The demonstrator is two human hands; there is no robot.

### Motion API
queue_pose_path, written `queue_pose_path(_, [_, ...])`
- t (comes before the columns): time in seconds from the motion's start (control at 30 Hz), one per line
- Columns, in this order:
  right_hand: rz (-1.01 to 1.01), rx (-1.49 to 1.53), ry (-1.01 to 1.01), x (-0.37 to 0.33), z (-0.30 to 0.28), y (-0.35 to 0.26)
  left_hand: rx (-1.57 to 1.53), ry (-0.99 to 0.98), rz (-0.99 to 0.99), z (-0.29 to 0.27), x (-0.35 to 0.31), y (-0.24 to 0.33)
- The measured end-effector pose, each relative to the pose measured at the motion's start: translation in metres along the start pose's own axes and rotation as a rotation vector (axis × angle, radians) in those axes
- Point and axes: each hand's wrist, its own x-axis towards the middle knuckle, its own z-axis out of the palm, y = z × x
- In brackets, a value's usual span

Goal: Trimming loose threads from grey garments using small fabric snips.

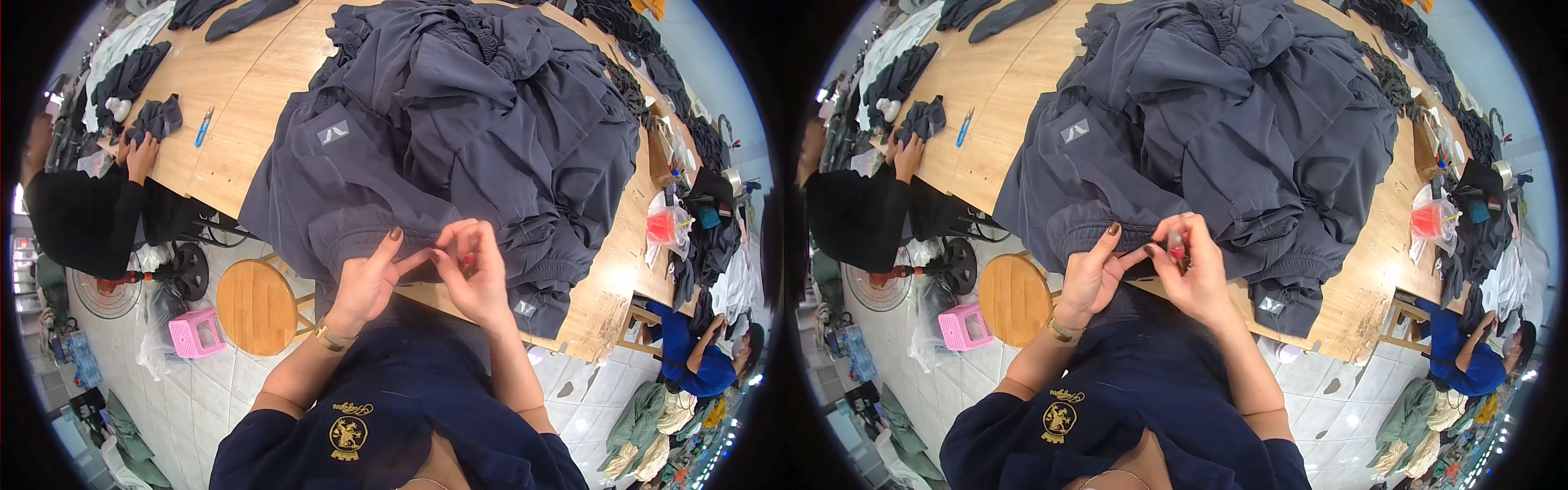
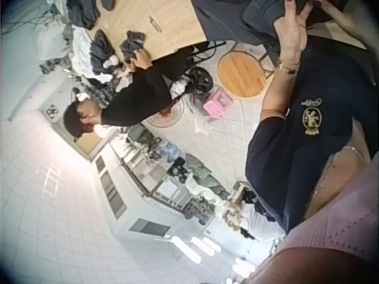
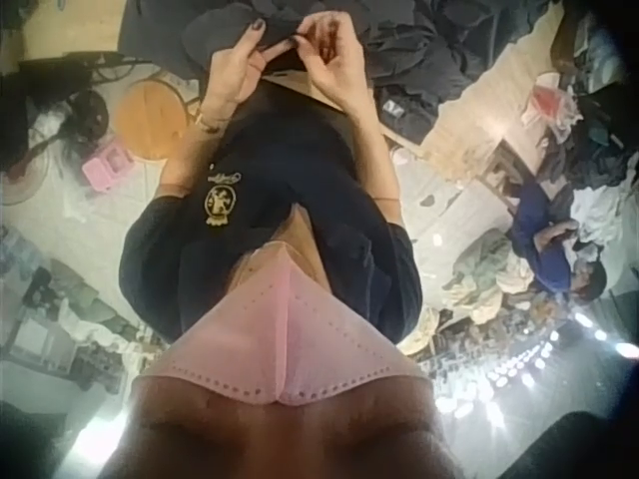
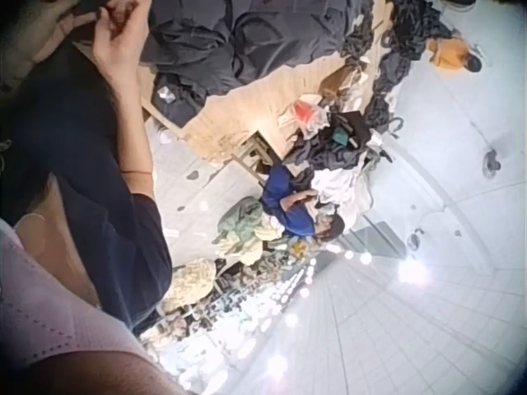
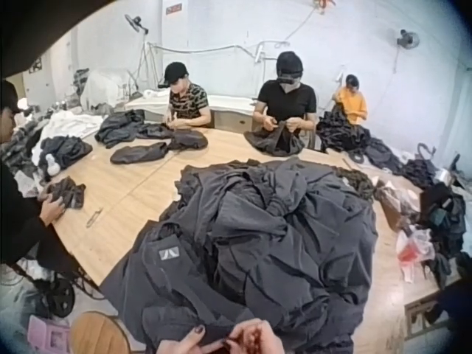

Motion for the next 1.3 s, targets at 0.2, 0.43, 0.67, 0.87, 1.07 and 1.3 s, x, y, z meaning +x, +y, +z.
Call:
queue_pose_path(0.2, [-0.150, -0.293, 0.058, 0.002, 0.017, 0.010, 0.134, 0.116, 0.071, 0.011, -0.008, -0.004])
queue_pose_path(0.43, [0.146, 0.162, -0.384, -0.008, -0.005, -0.019, 0.075, 0.166, 0.016, 0.009, -0.003, 0.004])
queue_pose_path(0.67, [-0.073, -0.109, 0.023, -0.002, 0.000, -0.003, 0.072, 0.117, 0.041, 0.010, 0.001, 0.000])
queue_pose_path(0.87, [-0.121, -0.195, 0.029, 0.003, 0.013, 0.008, 0.165, 0.120, 0.090, 0.004, -0.002, -0.005])
queue_pose_path(1.07, [0.050, 0.090, -0.094, -0.004, 0.002, 0.002, 0.120, 0.064, 0.072, 0.008, -0.002, 0.000])
queue_pose_path(1.3, [-0.210, -0.225, -0.086, -0.006, 0.002, -0.022, 0.102, 0.059, 0.059, 0.008, 0.002, 0.003])
